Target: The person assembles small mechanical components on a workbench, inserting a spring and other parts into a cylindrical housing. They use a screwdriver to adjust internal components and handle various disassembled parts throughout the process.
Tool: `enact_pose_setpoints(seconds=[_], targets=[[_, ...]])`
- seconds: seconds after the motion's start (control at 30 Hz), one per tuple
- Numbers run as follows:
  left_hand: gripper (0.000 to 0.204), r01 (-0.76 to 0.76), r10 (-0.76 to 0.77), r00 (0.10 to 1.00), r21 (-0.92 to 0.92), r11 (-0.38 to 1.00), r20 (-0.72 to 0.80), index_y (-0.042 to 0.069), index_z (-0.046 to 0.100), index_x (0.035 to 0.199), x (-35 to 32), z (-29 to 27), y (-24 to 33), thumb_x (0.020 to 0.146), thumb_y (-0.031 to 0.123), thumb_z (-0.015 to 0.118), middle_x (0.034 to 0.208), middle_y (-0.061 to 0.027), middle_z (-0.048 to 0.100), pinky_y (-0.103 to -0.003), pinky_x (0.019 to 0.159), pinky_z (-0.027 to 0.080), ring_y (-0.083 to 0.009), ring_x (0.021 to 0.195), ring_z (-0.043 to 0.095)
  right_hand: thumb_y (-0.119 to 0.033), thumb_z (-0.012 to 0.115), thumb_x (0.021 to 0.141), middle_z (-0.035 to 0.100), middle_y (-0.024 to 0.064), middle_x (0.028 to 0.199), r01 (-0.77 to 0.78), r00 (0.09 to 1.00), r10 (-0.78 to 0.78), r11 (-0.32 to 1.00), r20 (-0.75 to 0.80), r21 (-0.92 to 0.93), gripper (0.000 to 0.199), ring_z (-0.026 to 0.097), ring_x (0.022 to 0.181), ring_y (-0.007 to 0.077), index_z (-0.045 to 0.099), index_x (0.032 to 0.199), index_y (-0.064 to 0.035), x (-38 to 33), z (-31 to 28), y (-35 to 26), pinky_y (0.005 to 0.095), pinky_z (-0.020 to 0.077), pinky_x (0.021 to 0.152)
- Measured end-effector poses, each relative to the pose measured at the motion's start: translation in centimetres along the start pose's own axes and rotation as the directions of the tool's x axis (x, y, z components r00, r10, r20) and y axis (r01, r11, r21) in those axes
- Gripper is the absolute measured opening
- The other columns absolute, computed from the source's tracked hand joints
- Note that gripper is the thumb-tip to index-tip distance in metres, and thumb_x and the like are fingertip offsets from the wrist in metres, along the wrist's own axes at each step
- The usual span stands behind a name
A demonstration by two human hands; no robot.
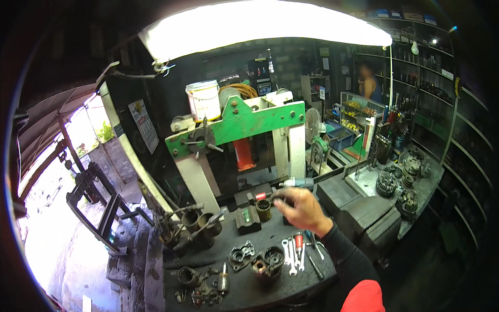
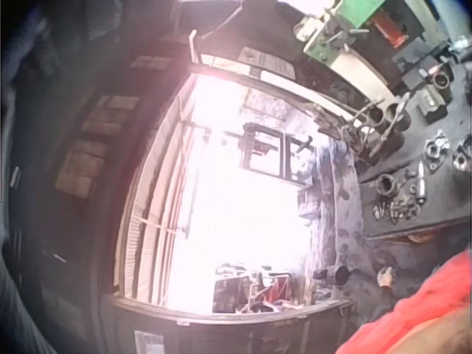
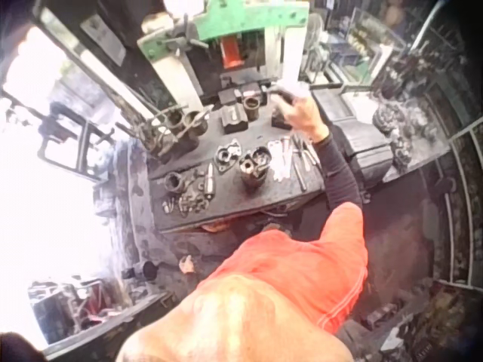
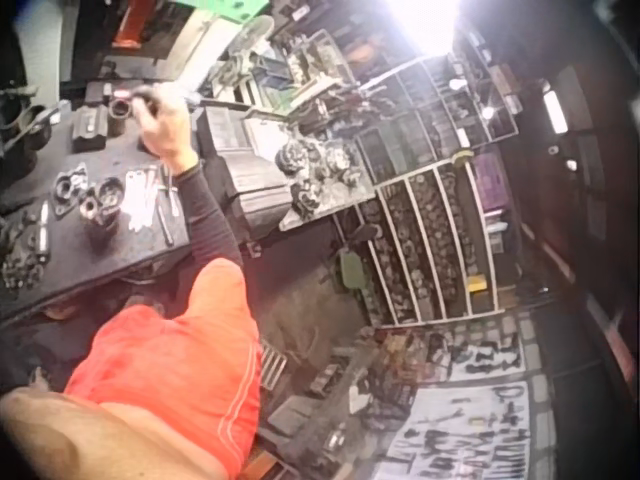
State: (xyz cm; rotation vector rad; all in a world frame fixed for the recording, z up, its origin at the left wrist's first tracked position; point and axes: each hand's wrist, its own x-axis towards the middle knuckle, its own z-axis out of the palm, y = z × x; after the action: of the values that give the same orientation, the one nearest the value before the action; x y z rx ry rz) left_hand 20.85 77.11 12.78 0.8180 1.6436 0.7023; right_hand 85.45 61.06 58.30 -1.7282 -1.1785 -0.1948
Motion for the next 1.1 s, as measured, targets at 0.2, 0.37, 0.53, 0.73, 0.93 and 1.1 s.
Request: enact_pose_setpoints(seconds=[0.2, 0.37, 0.53, 0.73, 0.93, 1.1], targets=[[0.019, -0.023, 0.029, 0.999, 0.230, 0.973, -0.025, 0.012, 0.071, 0.092, -7.1, 5.1, -3.2, 0.086, 0.022, 0.086, 0.076, -0.0045, 0.064, -0.035, 0.056, 0.052, -0.0160, 0.061, 0.058, -0.015, 0.069, 0.093, 0.078, 0.0134, 0.091, -0.027, 0.980, 0.049, 0.993, -0.195, 0.115, 0.023, 0.072, 0.078, 0.0182, 0.076, 0.108, 0.0015, 18.4, -4.7, 11.1, 0.0313, 0.0554, 0.075], [0.020, 0.009, 0.026, 0.993, 0.297, 0.955, -0.114, 0.012, 0.071, 0.093, -12.1, 11.3, -2.5, 0.087, 0.023, 0.086, 0.077, -0.0055, 0.065, -0.035, 0.058, 0.053, -0.0172, 0.063, 0.059, -0.016, 0.067, 0.091, 0.077, 0.0171, 0.096, -0.091, 0.955, 0.116, 0.990, -0.272, 0.103, 0.026, 0.074, 0.089, 0.0261, 0.076, 0.109, 0.0000, 33.8, -4.9, 19.8, 0.0375, 0.0563, 0.085], [0.020, 0.020, 0.049, 0.975, 0.304, 0.952, -0.218, 0.011, 0.072, 0.094, -14.3, 16.3, 1.8, 0.087, 0.024, 0.086, 0.078, -0.0065, 0.066, -0.036, 0.060, 0.053, -0.0185, 0.065, 0.060, -0.011, 0.064, 0.086, 0.075, 0.0259, 0.102, 0.039, 0.956, -0.148, 0.921, -0.253, -0.389, 0.026, 0.071, 0.103, 0.0405, 0.075, 0.105, 0.0037, 45.1, -3.0, 25.3, 0.0473, 0.0548, 0.095], [0.021, 0.037, 0.069, 0.943, 0.309, 0.950, -0.325, 0.010, 0.072, 0.096, -15.9, 20.1, 6.6, 0.087, 0.024, 0.086, 0.080, -0.0077, 0.067, -0.037, 0.062, 0.054, -0.0201, 0.068, 0.061, -0.008, 0.065, 0.083, 0.073, 0.0275, 0.118, -0.023, 0.982, 0.138, 0.772, 0.131, -0.636, 0.030, 0.071, 0.114, 0.0387, 0.078, 0.109, 0.0030, 53.2, -1.0, 29.7, 0.0465, 0.0565, 0.099], [0.023, 0.060, 0.082, 0.901, 0.311, 0.949, -0.425, 0.010, 0.072, 0.097, -17.0, 21.8, 9.1, 0.088, 0.025, 0.085, 0.081, -0.0089, 0.068, -0.037, 0.064, 0.055, -0.0217, 0.070, 0.062, -0.012, 0.066, 0.087, 0.072, 0.0233, 0.126, 0.085, 0.929, 0.218, 0.661, 0.299, -0.745, 0.037, 0.071, 0.116, 0.0371, 0.074, 0.121, 0.0015, 57.8, 2.5, 32.1, 0.0466, 0.0573, 0.099], [0.024, 0.083, 0.089, 0.866, 0.318, 0.945, -0.491, 0.009, 0.072, 0.099, -18.1, 21.9, 9.7, 0.088, 0.026, 0.085, 0.083, -0.0099, 0.069, -0.038, 0.066, 0.056, -0.0230, 0.072, 0.063, -0.013, 0.065, 0.090, 0.064, 0.0185, 0.145, 0.163, 0.867, 0.315, 0.553, 0.386, -0.817, 0.042, 0.063, 0.132, 0.0335, 0.072, 0.130, -0.0024, 61.1, 4.8, 33.6, 0.0458, 0.0541, 0.105]])
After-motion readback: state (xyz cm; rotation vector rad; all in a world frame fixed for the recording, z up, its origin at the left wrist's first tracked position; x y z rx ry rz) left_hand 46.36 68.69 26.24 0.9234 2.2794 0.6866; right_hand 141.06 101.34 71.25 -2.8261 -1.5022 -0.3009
